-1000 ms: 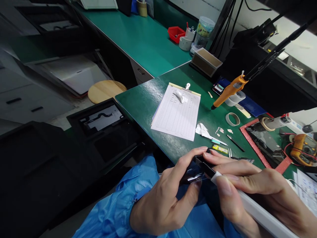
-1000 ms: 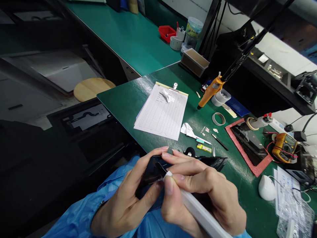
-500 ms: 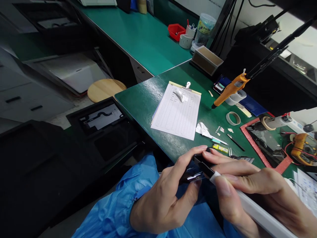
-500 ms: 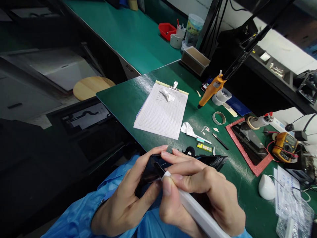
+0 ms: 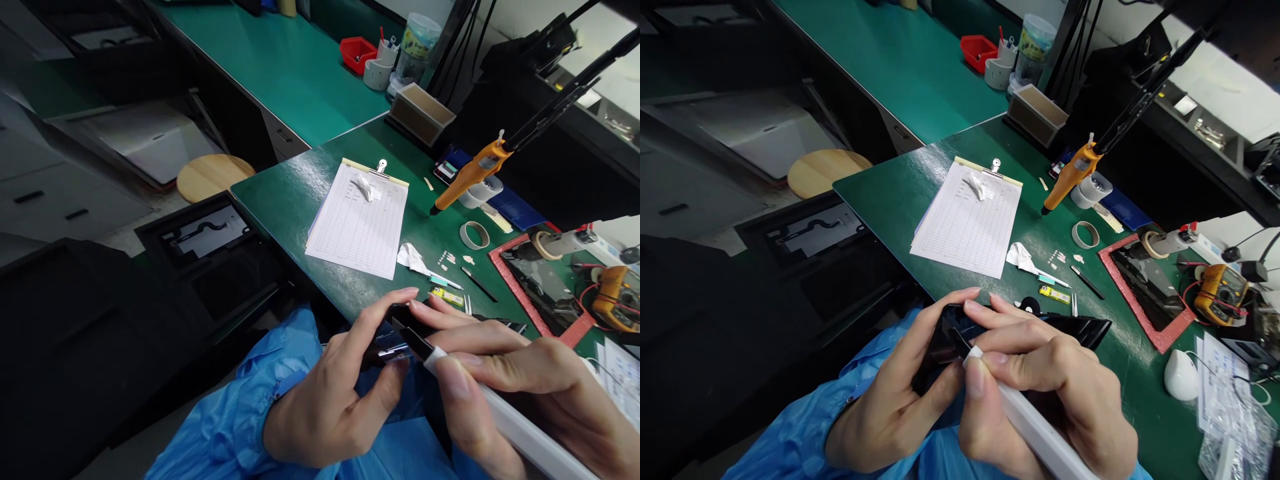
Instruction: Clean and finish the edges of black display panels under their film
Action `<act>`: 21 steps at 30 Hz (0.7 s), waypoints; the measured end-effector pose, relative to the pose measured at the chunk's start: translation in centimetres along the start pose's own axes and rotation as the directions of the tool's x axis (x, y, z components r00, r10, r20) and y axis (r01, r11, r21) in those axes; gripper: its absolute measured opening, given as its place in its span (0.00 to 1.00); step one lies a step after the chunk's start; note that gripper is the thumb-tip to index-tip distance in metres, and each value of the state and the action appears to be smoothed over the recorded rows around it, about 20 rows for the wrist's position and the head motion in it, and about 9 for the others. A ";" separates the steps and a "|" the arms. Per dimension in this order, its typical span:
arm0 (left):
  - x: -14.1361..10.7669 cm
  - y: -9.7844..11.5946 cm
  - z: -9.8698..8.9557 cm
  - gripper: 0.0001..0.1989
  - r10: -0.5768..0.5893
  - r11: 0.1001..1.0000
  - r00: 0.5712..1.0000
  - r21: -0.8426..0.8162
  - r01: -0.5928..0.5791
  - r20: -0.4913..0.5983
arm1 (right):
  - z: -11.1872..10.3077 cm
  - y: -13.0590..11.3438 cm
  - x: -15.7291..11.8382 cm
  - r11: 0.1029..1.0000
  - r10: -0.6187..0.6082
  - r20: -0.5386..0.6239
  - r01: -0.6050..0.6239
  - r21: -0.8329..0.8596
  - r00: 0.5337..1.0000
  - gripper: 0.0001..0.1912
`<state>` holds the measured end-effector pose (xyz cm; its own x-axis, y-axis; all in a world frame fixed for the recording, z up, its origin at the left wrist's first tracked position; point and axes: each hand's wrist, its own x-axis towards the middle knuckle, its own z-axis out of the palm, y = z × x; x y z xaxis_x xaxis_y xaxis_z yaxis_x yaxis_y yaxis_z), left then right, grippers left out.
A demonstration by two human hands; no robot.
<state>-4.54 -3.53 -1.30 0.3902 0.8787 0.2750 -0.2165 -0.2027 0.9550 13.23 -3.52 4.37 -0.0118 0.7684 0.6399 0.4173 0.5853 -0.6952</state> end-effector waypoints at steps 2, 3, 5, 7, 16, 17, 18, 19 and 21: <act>0.1 0.0 0.0 0.38 -0.010 1.000 1.000 -0.007 0.010 0.001 | 0.3 0.0 0.0 1.000 0.001 -0.029 -0.001 -0.003 1.000 0.08; 0.2 0.0 -0.1 0.38 -0.013 1.000 1.000 -0.008 0.013 0.001 | 0.5 0.1 -0.1 1.000 0.006 -0.041 -0.006 -0.011 0.999 0.08; 0.3 0.0 -0.1 0.37 -0.013 1.000 1.000 -0.011 0.013 0.005 | 1.0 0.2 -0.2 1.000 0.012 -0.065 -0.014 -0.028 0.998 0.07; 0.3 0.0 -0.1 0.37 -0.007 1.000 1.000 -0.017 0.007 0.009 | 1.5 0.3 -0.3 0.999 0.000 -0.069 -0.002 -0.035 0.998 0.07; -0.1 -0.9 0.1 0.37 -0.063 0.997 0.998 -0.041 0.063 0.015 | 2.9 -0.9 -0.5 0.998 0.053 -0.135 -0.057 -0.030 0.989 0.12; 0.0 -0.9 0.1 0.37 -0.057 0.998 0.998 -0.038 0.058 0.010 | 2.7 -1.2 -0.4 0.996 0.068 -0.154 -0.076 -0.045 0.986 0.13; 0.1 -0.9 0.1 0.37 -0.048 0.999 0.999 -0.024 0.048 0.003 | 2.4 -1.3 -0.3 0.994 0.075 -0.145 -0.085 -0.066 0.987 0.14; 0.2 -0.8 0.0 0.36 -0.041 0.999 0.999 0.000 0.041 -0.008 | 1.9 -1.4 -0.1 0.992 0.082 -0.119 -0.093 -0.090 0.989 0.14; 0.3 -0.5 0.0 0.35 -0.053 0.998 0.998 0.039 0.054 -0.030 | 1.0 -1.4 0.2 0.987 0.081 -0.091 -0.093 -0.131 0.993 0.14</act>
<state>-4.27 -3.15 -1.70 0.3743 0.9008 0.2202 -0.1595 -0.1714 0.9722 11.76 -3.97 5.18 0.1050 0.7865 0.6085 0.5319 0.4726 -0.7027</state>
